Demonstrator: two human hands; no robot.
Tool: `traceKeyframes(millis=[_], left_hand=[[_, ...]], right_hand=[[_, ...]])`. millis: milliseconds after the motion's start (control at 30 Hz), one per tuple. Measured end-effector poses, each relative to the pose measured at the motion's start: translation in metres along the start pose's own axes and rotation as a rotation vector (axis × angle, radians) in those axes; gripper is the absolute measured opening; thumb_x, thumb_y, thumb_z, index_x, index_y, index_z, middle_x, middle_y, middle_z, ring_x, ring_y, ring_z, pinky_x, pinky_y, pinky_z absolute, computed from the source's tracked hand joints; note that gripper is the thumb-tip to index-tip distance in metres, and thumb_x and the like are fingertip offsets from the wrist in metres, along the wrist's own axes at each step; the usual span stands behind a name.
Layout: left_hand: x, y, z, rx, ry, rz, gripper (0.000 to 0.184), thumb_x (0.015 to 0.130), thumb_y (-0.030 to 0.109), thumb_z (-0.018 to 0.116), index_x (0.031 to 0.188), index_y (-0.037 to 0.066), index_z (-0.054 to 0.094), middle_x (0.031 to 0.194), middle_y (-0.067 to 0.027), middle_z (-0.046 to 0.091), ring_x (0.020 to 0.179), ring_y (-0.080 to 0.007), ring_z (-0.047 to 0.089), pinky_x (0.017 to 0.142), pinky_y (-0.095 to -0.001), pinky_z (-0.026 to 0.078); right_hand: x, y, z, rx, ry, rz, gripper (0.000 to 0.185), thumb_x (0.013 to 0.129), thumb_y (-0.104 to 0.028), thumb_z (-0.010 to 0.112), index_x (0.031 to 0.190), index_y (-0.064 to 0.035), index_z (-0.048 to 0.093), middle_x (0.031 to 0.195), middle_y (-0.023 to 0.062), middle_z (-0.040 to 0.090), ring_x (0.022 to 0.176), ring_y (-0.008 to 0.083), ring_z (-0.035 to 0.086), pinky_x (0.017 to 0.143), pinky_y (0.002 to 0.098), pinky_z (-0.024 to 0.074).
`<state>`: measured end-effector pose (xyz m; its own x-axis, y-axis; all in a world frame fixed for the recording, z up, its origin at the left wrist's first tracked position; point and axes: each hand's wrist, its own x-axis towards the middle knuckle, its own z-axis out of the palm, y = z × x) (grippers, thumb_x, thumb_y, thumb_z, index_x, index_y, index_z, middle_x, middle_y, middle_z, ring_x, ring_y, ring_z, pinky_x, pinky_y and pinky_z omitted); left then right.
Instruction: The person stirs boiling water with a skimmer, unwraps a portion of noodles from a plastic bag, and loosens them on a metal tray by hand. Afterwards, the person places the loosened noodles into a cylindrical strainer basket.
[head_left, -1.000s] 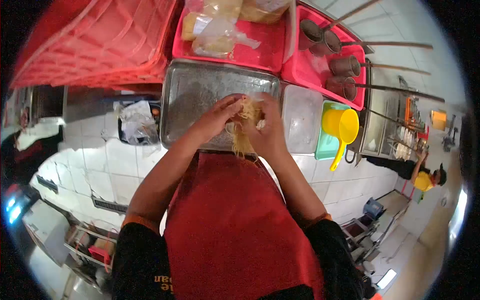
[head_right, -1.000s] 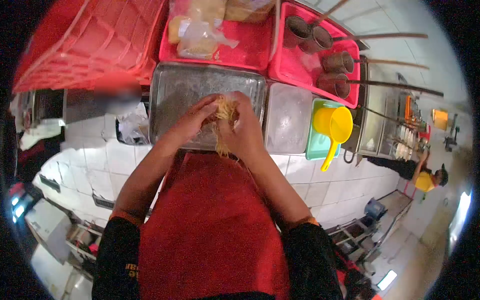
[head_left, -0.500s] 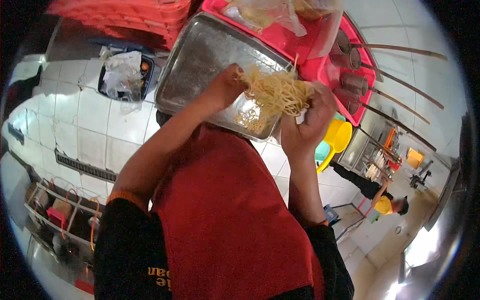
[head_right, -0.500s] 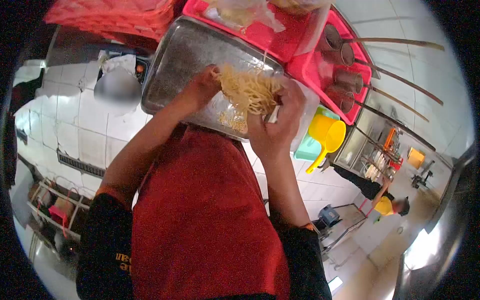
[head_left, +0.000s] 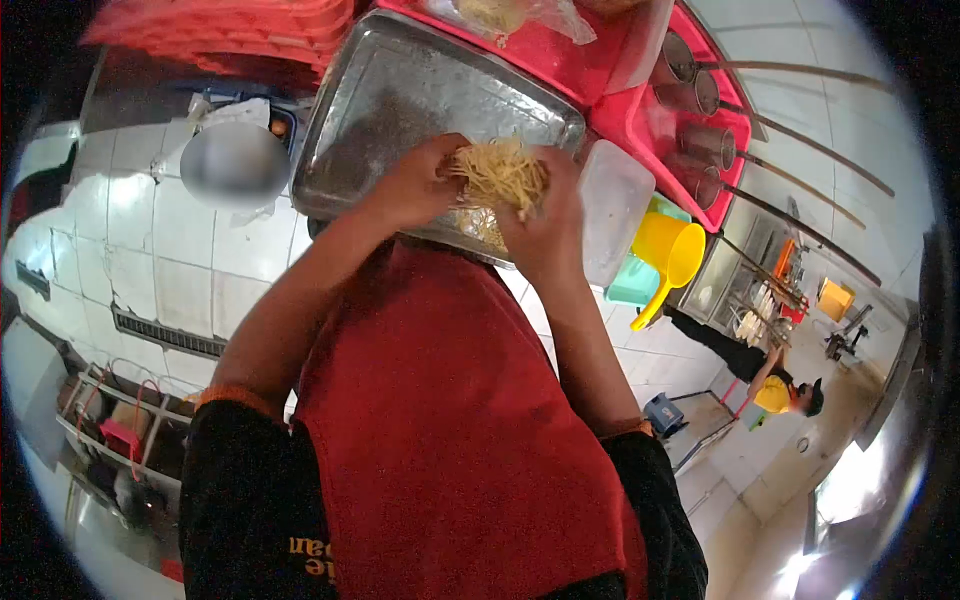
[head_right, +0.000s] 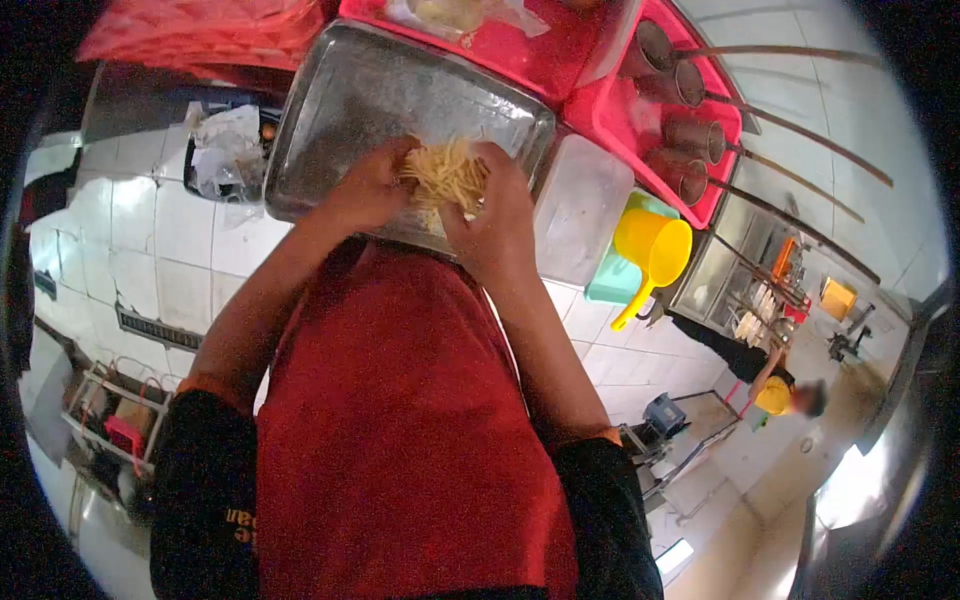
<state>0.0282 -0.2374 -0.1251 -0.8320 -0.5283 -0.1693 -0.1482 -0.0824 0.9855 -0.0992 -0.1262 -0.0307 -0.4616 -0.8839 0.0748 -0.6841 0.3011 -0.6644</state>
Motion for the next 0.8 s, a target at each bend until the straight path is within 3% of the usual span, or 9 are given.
traceKeyframes(millis=[67, 167, 333, 400, 533, 600, 667, 733, 800], left_hand=[[0.002, 0.014, 0.001, -0.147, 0.013, 0.008, 0.038, 0.079, -0.001, 0.064, 0.116, 0.001, 0.055, 0.101, -0.0179, 0.066, 0.097, -0.0300, 0.065, 0.084, -0.0372, 0.050], [0.010, 0.027, -0.016, 0.290, -0.178, -0.191, 0.046, 0.080, -0.002, 0.062, 0.125, 0.004, 0.052, 0.116, -0.0138, 0.063, 0.109, -0.0209, 0.061, 0.094, -0.0358, 0.047], [0.013, 0.017, 0.000, 0.455, -0.140, 0.111, 0.050, 0.080, 0.003, 0.068, 0.127, 0.007, 0.052, 0.121, -0.0088, 0.061, 0.111, -0.0264, 0.060, 0.098, -0.0360, 0.047], [0.012, 0.009, -0.001, 0.296, -0.114, 0.185, 0.046, 0.078, 0.000, 0.067, 0.121, 0.007, 0.056, 0.115, -0.0166, 0.062, 0.104, -0.0305, 0.063, 0.088, -0.0371, 0.050], [0.007, 0.007, 0.012, 0.213, -0.046, 0.426, 0.059, 0.082, 0.006, 0.069, 0.137, 0.010, 0.049, 0.121, -0.0097, 0.064, 0.107, -0.0191, 0.063, 0.093, -0.0333, 0.049], [0.026, 0.006, -0.009, 0.059, -0.309, -0.118, 0.053, 0.084, 0.008, 0.067, 0.135, 0.007, 0.050, 0.117, -0.0100, 0.066, 0.105, -0.0203, 0.063, 0.093, -0.0328, 0.050], [0.032, 0.020, -0.005, 0.029, -0.281, -0.346, 0.048, 0.086, 0.009, 0.064, 0.132, 0.007, 0.053, 0.114, -0.0110, 0.066, 0.100, -0.0223, 0.065, 0.091, -0.0322, 0.051], [0.020, 0.008, 0.007, -0.157, -0.217, 0.350, 0.049, 0.080, 0.012, 0.070, 0.128, 0.014, 0.057, 0.105, -0.0033, 0.066, 0.097, -0.0183, 0.063, 0.087, -0.0306, 0.051], [0.029, -0.028, -0.017, 0.161, -0.185, 0.208, 0.046, 0.082, 0.011, 0.067, 0.127, 0.009, 0.056, 0.109, -0.0096, 0.066, 0.100, -0.0230, 0.064, 0.087, -0.0317, 0.051]], right_hand=[[-0.001, -0.003, -0.007, 0.028, -0.061, 0.066, 0.056, 0.071, -0.001, 0.069, 0.123, 0.0014, 0.047, 0.113, 0.0260, 0.056, 0.106, 0.0433, 0.055, 0.090, 0.0450, 0.0460], [-0.007, -0.006, -0.008, -0.015, -0.011, -0.054, 0.058, 0.070, -0.001, 0.070, 0.123, 0.0014, 0.047, 0.115, 0.0249, 0.055, 0.107, 0.0432, 0.054, 0.091, 0.0454, 0.0455], [-0.012, -0.009, -0.018, -0.067, 0.033, -0.076, 0.060, 0.071, -0.005, 0.071, 0.126, 0.0007, 0.047, 0.114, 0.0237, 0.055, 0.106, 0.0423, 0.055, 0.091, 0.0457, 0.0456], [-0.011, -0.019, -0.024, -0.079, 0.054, -0.026, 0.062, 0.073, -0.008, 0.072, 0.128, 0.0004, 0.046, 0.113, 0.0236, 0.055, 0.107, 0.0423, 0.054, 0.091, 0.0470, 0.0454], [-0.017, -0.011, -0.017, -0.047, -0.117, 0.010, 0.065, 0.067, -0.005, 0.074, 0.125, 0.0015, 0.047, 0.110, 0.0204, 0.055, 0.103, 0.0391, 0.057, 0.094, 0.0431, 0.0456], [-0.019, -0.015, -0.020, 0.015, 0.118, -0.107, 0.063, 0.068, -0.003, 0.072, 0.126, 0.0017, 0.047, 0.111, 0.0221, 0.055, 0.105, 0.0414, 0.057, 0.096, 0.0426, 0.0446], [-0.012, -0.014, -0.027, -0.113, 0.091, -0.146, 0.060, 0.070, 0.000, 0.067, 0.127, 0.0009, 0.047, 0.116, 0.0230, 0.056, 0.109, 0.0420, 0.056, 0.098, 0.0423, 0.0438], [-0.011, -0.006, -0.021, -0.032, -0.134, 0.055, 0.059, 0.069, 0.002, 0.065, 0.126, -0.0006, 0.049, 0.118, 0.0212, 0.058, 0.105, 0.0404, 0.057, 0.096, 0.0437, 0.0444], [-0.019, -0.013, -0.028, -0.142, 0.063, -0.131, 0.061, 0.070, 0.002, 0.063, 0.128, -0.0004, 0.047, 0.122, 0.0222, 0.056, 0.110, 0.0407, 0.056, 0.098, 0.0432, 0.0435]])
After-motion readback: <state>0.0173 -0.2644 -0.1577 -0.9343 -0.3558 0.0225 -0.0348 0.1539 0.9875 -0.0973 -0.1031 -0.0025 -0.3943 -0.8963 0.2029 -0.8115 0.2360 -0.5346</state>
